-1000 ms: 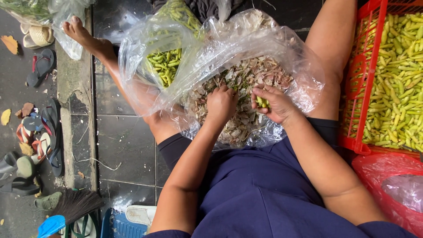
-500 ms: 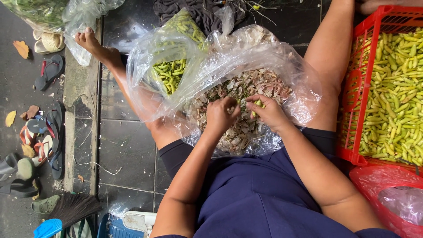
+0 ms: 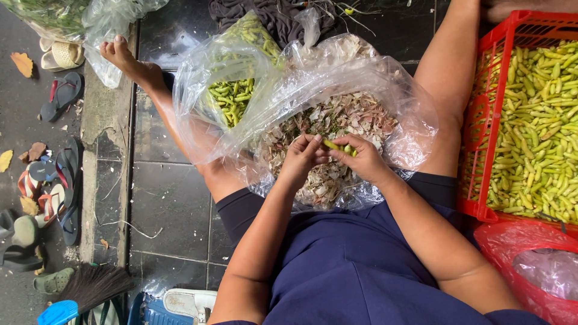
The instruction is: The person sorts chilies by hand, removing stems and separating them into different plastic bags while sitting on the floor.
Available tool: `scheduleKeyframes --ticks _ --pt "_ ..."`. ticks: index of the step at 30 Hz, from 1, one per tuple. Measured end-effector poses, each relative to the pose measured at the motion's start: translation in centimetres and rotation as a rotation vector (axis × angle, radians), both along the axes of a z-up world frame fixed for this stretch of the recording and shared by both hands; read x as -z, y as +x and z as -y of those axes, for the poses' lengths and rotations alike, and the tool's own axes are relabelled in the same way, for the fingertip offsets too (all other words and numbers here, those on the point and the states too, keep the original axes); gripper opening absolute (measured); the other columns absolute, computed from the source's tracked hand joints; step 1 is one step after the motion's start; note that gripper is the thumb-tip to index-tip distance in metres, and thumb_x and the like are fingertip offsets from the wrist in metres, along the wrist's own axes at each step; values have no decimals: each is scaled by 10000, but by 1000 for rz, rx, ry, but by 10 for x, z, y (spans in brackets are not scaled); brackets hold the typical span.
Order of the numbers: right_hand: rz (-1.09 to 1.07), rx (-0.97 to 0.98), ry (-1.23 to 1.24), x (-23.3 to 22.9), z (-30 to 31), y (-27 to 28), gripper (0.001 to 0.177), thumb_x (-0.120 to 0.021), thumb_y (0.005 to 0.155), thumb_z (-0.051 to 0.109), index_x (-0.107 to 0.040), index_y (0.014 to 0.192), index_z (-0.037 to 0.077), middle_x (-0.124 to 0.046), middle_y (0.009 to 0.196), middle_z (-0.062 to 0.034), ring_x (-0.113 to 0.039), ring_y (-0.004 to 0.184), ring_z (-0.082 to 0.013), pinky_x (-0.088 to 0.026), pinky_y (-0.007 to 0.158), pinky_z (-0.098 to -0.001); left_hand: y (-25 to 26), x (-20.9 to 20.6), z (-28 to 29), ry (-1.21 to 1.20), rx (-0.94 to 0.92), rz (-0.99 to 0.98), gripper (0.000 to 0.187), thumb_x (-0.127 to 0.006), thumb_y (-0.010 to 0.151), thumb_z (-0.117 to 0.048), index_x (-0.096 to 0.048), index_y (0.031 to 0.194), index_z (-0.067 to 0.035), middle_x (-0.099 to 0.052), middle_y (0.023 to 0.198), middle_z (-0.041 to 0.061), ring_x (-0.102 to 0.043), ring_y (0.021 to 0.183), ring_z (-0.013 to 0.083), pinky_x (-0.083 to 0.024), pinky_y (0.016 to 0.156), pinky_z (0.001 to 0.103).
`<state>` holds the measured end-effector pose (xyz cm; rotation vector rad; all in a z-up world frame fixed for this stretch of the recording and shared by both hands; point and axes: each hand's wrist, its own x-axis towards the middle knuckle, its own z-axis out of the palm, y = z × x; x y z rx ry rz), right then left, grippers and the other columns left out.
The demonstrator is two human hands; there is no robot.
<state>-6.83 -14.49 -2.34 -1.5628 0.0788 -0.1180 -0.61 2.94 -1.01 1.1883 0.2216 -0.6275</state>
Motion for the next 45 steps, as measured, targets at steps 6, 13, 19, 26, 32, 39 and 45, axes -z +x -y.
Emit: scheduleKeyframes --ticks 6,13,19,26,32,39,45 --pt "-173 13 294 0 -2 2 230 -696 1005 132 -696 1200 9 -685 822 -118 -683 598 -115 -449 409 -149 2 29 -9 -24 20 -73 176 -769 963 -198 -676 958 -49 -674 798 103 -766 721 223 -667 661 310" --pt "-470 -34 901 9 8 11 171 -641 1021 261 -700 1074 108 -728 829 -84 -671 591 -116 -387 392 -120 -3 15 -7 -94 101 176 160 -710 1001 -159 -674 903 -38 -626 717 104 -697 669 176 -582 669 259" --pt "-298 -40 1153 23 36 23 176 -587 940 276 -690 1011 152 -755 955 -149 -756 858 -324 -506 528 -276 31 -17 -29 925 314 916 213 -769 850 -182 -762 1063 -172 -679 1079 122 -657 1010 351 -523 883 431" --pt "-385 116 940 10 32 23 183 -659 988 286 -639 878 142 -704 851 -116 -709 686 -282 -412 445 -193 20 54 -6 1152 474 1329 128 -785 823 -211 -772 951 -206 -667 852 12 -675 851 231 -573 722 349" --pt "-344 69 863 -11 29 17 144 -695 973 186 -618 852 162 -732 857 -111 -742 712 -260 -407 432 -138 28 81 5 1396 603 1348 284 -828 709 -302 -748 925 -136 -649 916 44 -651 952 265 -591 692 390" --pt "-341 63 611 -20 23 8 147 -760 923 78 -650 1020 100 -711 863 -115 -757 757 -234 -431 412 -117 24 3 -15 653 420 631 206 -668 973 -197 -683 1135 -72 -713 869 116 -717 849 294 -566 711 431" --pt "-197 -12 176 -12 3 1 251 -828 878 55 -683 1079 15 -710 873 -159 -711 735 -183 -445 426 -148 10 -13 -10 288 116 233 202 -706 1013 -237 -703 1026 -36 -680 754 68 -645 712 106 -517 626 246"
